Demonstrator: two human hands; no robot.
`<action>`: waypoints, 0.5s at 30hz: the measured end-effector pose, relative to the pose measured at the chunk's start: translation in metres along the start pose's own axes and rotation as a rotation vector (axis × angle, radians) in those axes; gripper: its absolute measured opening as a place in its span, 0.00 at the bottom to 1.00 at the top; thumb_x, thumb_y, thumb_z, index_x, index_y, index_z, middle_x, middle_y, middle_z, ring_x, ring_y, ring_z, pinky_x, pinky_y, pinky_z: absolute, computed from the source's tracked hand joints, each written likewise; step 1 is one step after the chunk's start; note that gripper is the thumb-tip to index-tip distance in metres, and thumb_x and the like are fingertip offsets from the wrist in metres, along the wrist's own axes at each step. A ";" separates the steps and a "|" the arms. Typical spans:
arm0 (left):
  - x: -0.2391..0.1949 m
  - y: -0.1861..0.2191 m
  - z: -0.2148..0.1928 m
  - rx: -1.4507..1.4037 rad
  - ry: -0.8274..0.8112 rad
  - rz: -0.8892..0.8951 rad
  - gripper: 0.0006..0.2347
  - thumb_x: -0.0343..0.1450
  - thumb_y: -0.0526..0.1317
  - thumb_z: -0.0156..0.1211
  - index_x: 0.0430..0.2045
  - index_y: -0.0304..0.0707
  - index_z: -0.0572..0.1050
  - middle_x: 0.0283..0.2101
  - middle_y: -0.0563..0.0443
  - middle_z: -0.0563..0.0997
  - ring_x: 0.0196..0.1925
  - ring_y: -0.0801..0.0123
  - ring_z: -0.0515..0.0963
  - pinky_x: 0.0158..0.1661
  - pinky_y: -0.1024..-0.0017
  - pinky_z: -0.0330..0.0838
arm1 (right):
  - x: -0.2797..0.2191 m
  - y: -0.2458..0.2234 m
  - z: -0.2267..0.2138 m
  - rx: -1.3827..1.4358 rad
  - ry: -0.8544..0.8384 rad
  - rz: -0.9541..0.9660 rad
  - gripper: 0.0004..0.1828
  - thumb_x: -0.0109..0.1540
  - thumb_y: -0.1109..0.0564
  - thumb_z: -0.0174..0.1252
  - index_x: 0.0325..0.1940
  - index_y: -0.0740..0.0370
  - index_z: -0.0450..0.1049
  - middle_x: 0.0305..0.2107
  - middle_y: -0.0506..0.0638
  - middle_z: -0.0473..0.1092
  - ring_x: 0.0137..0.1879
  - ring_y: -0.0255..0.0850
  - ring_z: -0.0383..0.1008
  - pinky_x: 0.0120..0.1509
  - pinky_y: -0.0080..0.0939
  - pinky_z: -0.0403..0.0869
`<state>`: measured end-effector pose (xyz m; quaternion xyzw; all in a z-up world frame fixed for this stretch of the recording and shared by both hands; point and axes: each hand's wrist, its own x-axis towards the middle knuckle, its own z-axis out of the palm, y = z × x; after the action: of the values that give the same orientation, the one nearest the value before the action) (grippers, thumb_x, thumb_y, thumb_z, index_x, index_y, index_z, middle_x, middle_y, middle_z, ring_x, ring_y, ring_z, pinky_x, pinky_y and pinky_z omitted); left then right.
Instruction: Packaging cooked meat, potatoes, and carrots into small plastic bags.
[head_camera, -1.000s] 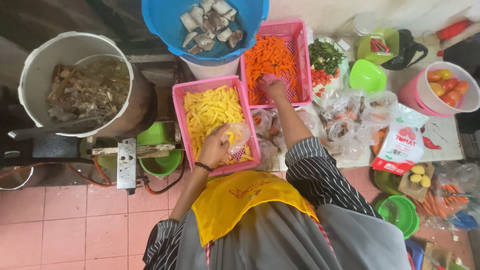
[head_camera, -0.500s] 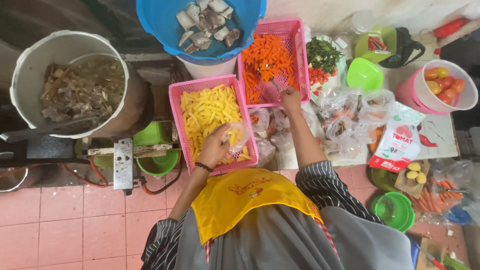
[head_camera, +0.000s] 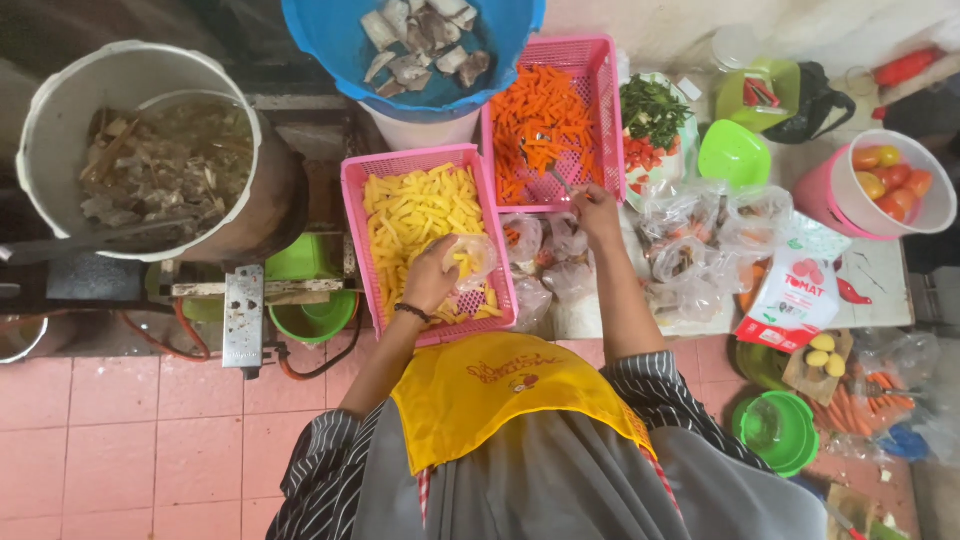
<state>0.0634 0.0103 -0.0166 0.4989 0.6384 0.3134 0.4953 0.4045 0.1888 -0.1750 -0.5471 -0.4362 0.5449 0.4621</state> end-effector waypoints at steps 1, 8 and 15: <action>0.011 -0.026 0.006 -0.005 0.021 -0.008 0.23 0.66 0.32 0.55 0.59 0.35 0.69 0.65 0.43 0.73 0.38 0.45 0.86 0.39 0.62 0.81 | -0.016 -0.020 0.003 -0.002 -0.023 0.001 0.04 0.65 0.62 0.58 0.43 0.63 0.78 0.21 0.41 0.67 0.24 0.28 0.62 0.28 0.31 0.59; 0.027 -0.068 0.018 0.306 0.196 0.291 0.27 0.65 0.33 0.62 0.62 0.32 0.68 0.63 0.35 0.73 0.62 0.46 0.75 0.61 0.62 0.70 | -0.081 -0.110 0.009 -0.215 -0.485 0.243 0.06 0.64 0.58 0.58 0.44 0.59 0.77 0.20 0.39 0.64 0.23 0.26 0.56 0.25 0.29 0.53; -0.005 0.001 0.026 0.280 0.112 0.154 0.30 0.64 0.40 0.65 0.62 0.30 0.65 0.63 0.33 0.71 0.59 0.42 0.74 0.56 0.56 0.71 | -0.110 -0.117 0.047 -0.662 -0.768 -0.102 0.08 0.59 0.58 0.63 0.41 0.64 0.80 0.27 0.48 0.79 0.33 0.36 0.78 0.36 0.38 0.75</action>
<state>0.0888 0.0033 -0.0221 0.5922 0.6623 0.2858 0.3592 0.3578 0.1046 -0.0375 -0.4024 -0.7501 0.5158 0.0964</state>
